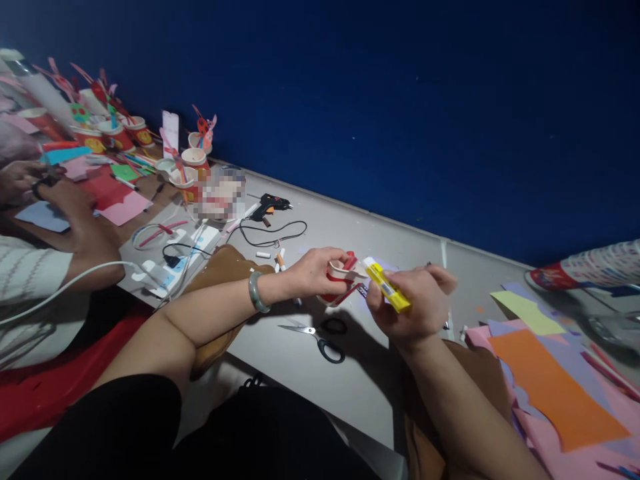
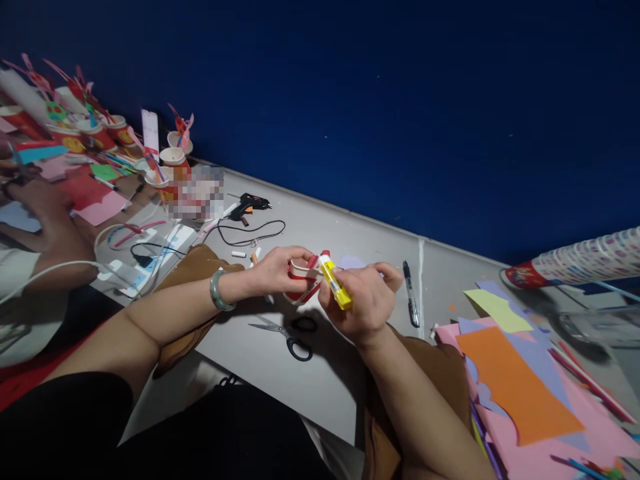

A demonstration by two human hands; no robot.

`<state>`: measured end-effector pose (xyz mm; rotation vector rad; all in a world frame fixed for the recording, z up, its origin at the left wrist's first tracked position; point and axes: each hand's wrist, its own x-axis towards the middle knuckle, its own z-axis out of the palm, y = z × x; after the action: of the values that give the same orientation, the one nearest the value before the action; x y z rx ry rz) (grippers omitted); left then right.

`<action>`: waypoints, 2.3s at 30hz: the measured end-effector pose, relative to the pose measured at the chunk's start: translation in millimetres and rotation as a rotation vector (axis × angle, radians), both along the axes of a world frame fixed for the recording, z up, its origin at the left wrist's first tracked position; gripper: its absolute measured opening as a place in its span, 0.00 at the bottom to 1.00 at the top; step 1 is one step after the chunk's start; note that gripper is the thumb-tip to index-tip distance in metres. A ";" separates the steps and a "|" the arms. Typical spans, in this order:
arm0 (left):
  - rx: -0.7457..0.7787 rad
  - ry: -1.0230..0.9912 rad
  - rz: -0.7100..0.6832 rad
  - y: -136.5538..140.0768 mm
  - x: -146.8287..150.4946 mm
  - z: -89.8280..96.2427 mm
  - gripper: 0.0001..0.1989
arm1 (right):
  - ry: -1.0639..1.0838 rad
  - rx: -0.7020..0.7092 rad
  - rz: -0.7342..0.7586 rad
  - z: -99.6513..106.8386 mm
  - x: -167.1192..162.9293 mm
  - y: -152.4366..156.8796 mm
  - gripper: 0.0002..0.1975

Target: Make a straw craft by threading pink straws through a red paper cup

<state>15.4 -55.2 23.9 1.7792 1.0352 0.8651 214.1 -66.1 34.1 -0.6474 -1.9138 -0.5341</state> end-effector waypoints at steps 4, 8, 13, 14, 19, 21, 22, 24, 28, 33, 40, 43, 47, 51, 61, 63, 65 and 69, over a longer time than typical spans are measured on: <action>0.042 -0.010 0.010 3.0 -1.6 -0.5 0.13 | -0.093 -0.038 -0.010 3.1 -4.4 -1.5 0.08; 0.095 0.022 0.002 1.4 0.2 -2.6 0.11 | -0.130 -0.088 0.000 1.1 -6.8 1.1 0.07; 0.062 0.032 0.006 -1.1 1.2 -2.1 0.12 | -0.100 -0.052 -0.029 -0.9 -4.1 4.2 0.06; 0.042 0.029 0.008 -1.4 1.1 -1.5 0.13 | -0.092 -0.048 -0.053 -1.1 -3.0 4.6 0.06; -0.001 0.010 0.015 0.1 -0.2 -0.6 0.15 | -0.038 -0.055 -0.067 0.5 -0.4 2.8 0.07; 0.016 0.017 0.021 1.1 -0.6 -1.3 0.15 | -0.061 -0.052 -0.034 1.8 -2.2 1.6 0.08; 0.023 0.014 0.019 1.3 -0.7 -1.7 0.15 | -0.082 -0.056 -0.026 2.2 -3.4 1.4 0.08; 0.021 -0.005 0.011 1.1 -0.5 -2.1 0.15 | -0.119 -0.074 -0.025 1.9 -5.4 1.8 0.08; 0.001 -0.004 0.002 -1.3 0.0 -1.0 0.13 | -0.122 -0.081 -0.042 -0.7 -5.2 4.5 0.07; 0.013 -0.022 -0.011 -2.7 0.3 0.7 0.15 | -0.037 -0.055 -0.070 -0.8 -1.1 5.5 0.08; -0.044 -0.034 0.011 2.5 -1.4 -2.3 0.16 | -0.071 -0.044 -0.031 0.5 -2.5 2.3 0.08; -0.038 -0.027 -0.005 1.2 -1.1 -1.9 0.16 | -0.115 -0.085 -0.030 -1.0 -3.4 3.2 0.08; -0.003 -0.018 -0.003 -2.0 -0.6 0.4 0.14 | -0.105 -0.074 -0.042 -2.5 -2.9 5.9 0.09; -0.021 -0.034 -0.018 -3.4 -0.4 1.6 0.15 | -0.049 -0.045 -0.079 -2.7 -0.5 7.6 0.09; -0.018 -0.010 0.009 0.0 -0.4 0.5 0.14 | -0.101 -0.078 -0.014 -1.0 -3.8 2.6 0.09; 0.003 -0.003 0.005 -1.0 -0.1 0.5 0.13 | -0.110 -0.088 -0.004 -1.9 -4.5 4.0 0.09; 0.013 -0.004 0.000 -1.9 0.0 0.8 0.13 | -0.098 -0.084 -0.009 -2.7 -4.3 5.5 0.08; 0.003 0.001 -0.003 -2.0 -0.3 1.2 0.13 | -0.051 -0.058 -0.049 -3.1 -2.7 7.1 0.08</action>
<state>15.1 -57.3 25.1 1.7834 1.0323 0.8637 211.4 -59.0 31.0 -0.7259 -1.9715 -0.5313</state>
